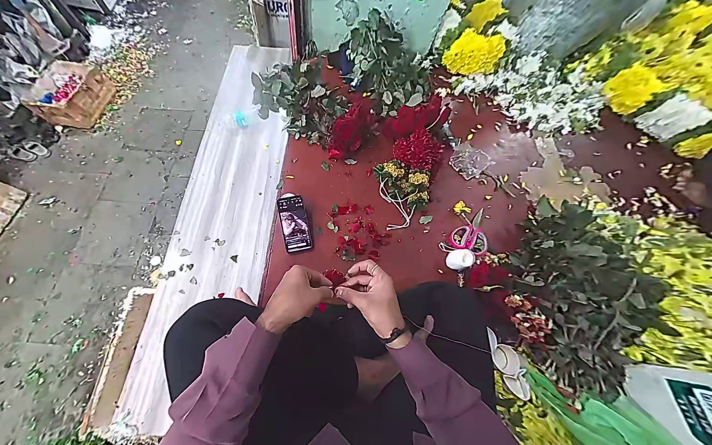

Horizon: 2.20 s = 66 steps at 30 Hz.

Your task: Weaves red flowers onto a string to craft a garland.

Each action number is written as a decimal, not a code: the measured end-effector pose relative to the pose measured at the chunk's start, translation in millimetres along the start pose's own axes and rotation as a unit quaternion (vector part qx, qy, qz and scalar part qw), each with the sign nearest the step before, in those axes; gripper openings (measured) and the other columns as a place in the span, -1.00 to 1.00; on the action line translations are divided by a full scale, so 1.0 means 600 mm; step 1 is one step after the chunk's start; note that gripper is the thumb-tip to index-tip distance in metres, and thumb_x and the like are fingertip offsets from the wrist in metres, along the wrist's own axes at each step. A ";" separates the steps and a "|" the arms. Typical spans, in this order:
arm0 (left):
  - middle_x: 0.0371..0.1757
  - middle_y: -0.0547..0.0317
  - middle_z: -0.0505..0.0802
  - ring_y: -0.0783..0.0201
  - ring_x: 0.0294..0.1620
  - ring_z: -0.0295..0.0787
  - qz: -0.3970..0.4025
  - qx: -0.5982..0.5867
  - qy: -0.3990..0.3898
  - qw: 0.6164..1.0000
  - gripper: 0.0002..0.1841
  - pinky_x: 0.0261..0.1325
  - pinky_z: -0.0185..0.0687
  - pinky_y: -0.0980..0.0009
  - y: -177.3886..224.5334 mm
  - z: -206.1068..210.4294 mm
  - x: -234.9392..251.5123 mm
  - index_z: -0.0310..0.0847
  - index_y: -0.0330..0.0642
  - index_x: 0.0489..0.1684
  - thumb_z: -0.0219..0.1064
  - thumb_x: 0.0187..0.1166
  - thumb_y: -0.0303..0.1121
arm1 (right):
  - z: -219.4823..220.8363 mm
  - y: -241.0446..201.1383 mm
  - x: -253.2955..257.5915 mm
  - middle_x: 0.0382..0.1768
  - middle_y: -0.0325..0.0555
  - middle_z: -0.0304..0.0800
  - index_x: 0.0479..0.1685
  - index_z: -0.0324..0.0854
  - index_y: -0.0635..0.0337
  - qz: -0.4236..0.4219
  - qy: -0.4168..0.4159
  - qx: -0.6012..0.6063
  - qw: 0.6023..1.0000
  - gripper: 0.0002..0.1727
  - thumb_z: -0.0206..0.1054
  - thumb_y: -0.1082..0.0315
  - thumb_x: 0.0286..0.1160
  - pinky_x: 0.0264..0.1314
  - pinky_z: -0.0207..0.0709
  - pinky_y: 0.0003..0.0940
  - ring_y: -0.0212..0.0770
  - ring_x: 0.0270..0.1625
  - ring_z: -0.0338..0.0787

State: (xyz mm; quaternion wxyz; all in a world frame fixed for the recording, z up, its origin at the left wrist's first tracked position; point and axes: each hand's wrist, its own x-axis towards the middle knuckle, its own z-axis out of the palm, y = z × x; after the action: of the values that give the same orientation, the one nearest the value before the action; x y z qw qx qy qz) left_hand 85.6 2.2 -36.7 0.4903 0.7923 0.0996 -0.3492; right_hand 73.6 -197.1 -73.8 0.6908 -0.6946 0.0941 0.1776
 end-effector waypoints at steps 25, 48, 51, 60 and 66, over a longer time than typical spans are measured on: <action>-0.66 0.31 0.70 0.33 -0.58 0.60 -0.056 -0.029 0.086 0.994 -0.71 -0.44 0.49 0.17 -0.014 -0.022 0.007 0.66 -0.05 -0.73 0.51 0.32 -0.16 | -0.092 -0.007 0.031 -0.30 -0.23 0.88 -0.27 0.87 0.17 -0.097 -0.260 -0.112 0.954 -0.82 0.50 0.24 0.46 -0.16 0.71 -0.44 -0.43 -0.26 0.80; -0.43 0.36 0.91 0.39 -0.40 0.82 -0.001 0.044 0.038 0.998 -0.88 -0.20 0.77 0.16 -0.001 -0.022 -0.001 0.90 0.03 -0.41 0.61 0.34 -0.17 | -0.105 -0.021 0.039 -0.43 -0.20 0.86 -0.21 0.88 0.31 -0.079 -0.207 0.049 0.974 -0.88 0.45 0.45 0.47 -0.52 0.38 -0.60 -0.56 -0.56 0.53; -0.50 0.34 0.86 0.34 -0.46 0.77 -0.024 0.075 0.029 0.996 -0.85 -0.28 0.70 0.10 -0.004 -0.017 0.002 0.86 0.04 -0.49 0.60 0.28 -0.15 | -0.155 -0.010 0.102 -0.39 -0.20 0.86 -0.07 0.86 0.21 0.045 -0.218 -0.139 0.965 -0.78 0.38 0.27 0.61 -0.46 0.54 -0.48 -0.41 -0.50 0.67; -0.59 0.39 0.80 0.36 -0.57 0.69 -0.043 0.101 0.026 0.994 -0.85 -0.40 0.63 0.15 -0.008 -0.010 -0.003 0.86 0.10 -0.49 0.53 0.30 -0.10 | -0.127 0.105 0.324 0.00 -0.09 0.90 0.04 0.86 -0.07 -0.019 -0.063 -0.509 0.858 -0.76 0.40 0.35 0.47 0.17 0.69 0.30 0.02 0.09 0.86; -0.59 0.38 0.79 0.36 -0.56 0.68 -0.055 0.106 0.019 0.993 -0.86 -0.41 0.61 0.13 -0.008 -0.011 0.006 0.85 0.12 -0.48 0.53 0.30 -0.10 | -0.090 0.144 0.357 0.06 -0.06 0.86 -0.04 0.87 -0.09 -0.059 -0.038 -0.568 0.820 -0.81 0.44 0.26 0.41 0.08 0.68 0.34 0.10 0.18 0.81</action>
State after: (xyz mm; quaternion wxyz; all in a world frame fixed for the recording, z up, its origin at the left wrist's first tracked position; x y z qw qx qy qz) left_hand 89.1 9.3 -40.6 0.3820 0.8395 0.1143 -0.3691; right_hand 244.5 -228.6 -235.4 0.1860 -0.9608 -0.0908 0.1845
